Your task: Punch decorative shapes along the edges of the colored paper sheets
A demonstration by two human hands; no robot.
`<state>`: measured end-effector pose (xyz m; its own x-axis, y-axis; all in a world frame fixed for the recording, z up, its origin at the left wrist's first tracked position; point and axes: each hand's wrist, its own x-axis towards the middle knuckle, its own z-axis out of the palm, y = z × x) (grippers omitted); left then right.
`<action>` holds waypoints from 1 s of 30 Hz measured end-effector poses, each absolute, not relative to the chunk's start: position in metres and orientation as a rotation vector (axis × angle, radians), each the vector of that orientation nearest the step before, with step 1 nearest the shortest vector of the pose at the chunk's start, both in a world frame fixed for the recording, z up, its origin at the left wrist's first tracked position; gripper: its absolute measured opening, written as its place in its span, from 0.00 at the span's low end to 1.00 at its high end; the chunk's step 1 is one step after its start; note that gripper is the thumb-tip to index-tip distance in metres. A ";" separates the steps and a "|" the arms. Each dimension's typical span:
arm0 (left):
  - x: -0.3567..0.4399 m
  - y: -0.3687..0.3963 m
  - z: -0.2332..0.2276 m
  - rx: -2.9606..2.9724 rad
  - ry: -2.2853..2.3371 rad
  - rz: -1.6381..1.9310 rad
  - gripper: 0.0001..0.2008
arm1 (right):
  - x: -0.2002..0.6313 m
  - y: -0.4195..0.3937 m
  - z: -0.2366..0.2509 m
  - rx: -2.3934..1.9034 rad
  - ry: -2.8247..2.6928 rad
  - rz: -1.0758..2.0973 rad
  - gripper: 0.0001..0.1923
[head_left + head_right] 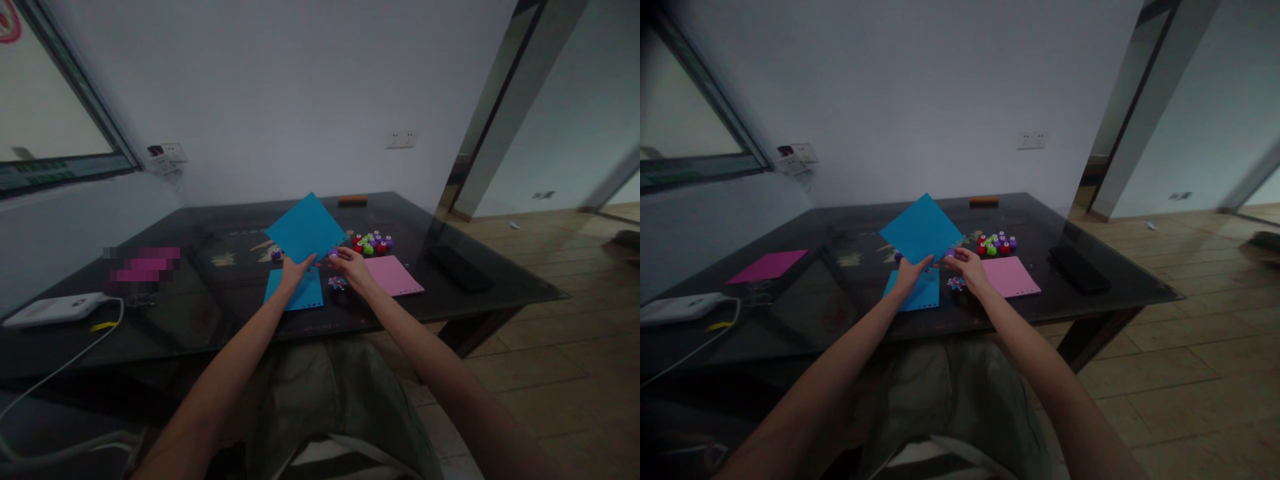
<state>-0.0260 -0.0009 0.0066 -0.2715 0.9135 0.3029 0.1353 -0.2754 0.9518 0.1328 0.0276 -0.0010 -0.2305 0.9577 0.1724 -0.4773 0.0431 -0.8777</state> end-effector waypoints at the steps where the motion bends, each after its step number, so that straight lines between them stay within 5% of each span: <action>1: -0.026 -0.001 0.007 1.358 1.346 1.611 0.18 | 0.133 0.028 -0.001 -0.628 -1.073 1.501 0.22; 30: -0.027 0.001 0.003 1.449 1.385 1.604 0.16 | 0.135 0.025 0.004 -0.696 -1.092 1.472 0.22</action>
